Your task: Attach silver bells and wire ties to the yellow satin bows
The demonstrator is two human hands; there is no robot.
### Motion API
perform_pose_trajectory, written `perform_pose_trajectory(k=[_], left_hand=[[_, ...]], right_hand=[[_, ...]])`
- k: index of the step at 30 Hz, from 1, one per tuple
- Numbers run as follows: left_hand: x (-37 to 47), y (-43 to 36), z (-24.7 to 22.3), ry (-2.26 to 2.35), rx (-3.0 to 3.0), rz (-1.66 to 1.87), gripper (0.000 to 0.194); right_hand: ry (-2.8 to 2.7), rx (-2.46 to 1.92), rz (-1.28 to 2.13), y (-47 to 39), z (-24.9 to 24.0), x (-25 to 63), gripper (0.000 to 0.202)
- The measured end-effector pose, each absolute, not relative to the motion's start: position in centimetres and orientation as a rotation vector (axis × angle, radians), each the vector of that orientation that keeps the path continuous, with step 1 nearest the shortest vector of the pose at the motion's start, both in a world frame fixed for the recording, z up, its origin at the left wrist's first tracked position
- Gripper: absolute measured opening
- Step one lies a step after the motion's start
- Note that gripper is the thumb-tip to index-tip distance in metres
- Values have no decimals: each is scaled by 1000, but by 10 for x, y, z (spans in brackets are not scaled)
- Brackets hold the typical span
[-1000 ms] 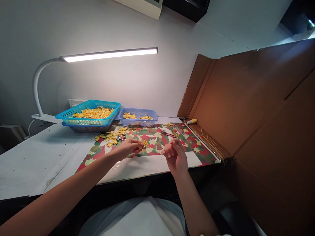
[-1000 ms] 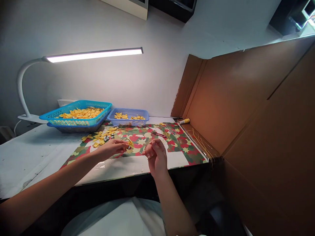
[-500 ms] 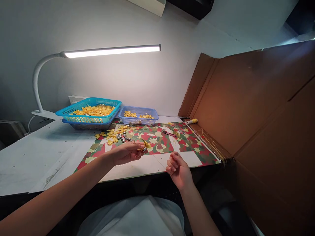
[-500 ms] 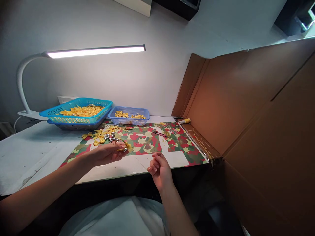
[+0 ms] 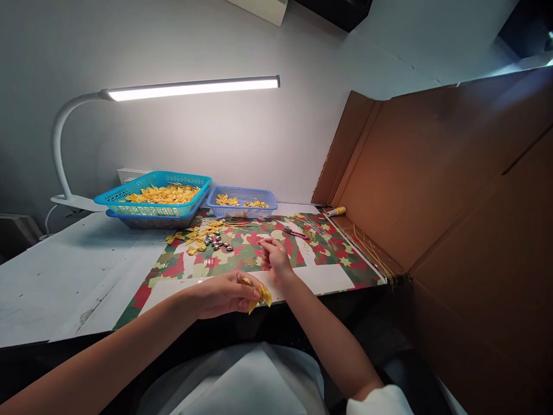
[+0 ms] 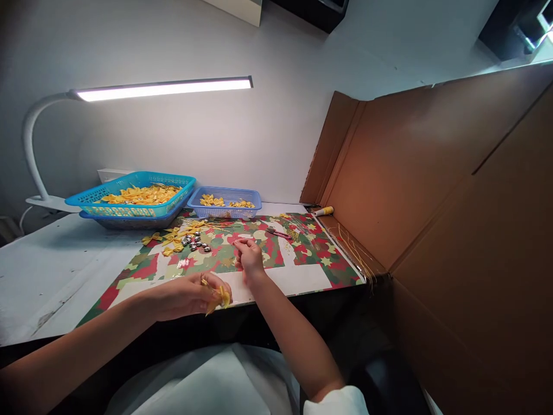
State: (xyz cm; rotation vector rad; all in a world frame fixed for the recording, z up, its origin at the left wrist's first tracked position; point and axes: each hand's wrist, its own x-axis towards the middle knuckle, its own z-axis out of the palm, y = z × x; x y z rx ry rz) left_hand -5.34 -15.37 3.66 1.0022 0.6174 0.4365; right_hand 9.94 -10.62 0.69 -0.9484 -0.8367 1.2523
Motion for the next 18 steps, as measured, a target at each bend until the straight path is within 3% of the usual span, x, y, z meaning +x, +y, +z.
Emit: perform_pose_trajectory(k=[8,18], left_hand=[[-56,-108,13,755,830,870,20],[-50,-102,-12,826,783,980,15]], right_hand=[[-1021,-905,836,-126,-10,118,27],[-1406,-947,584,-147,-14,109,18]])
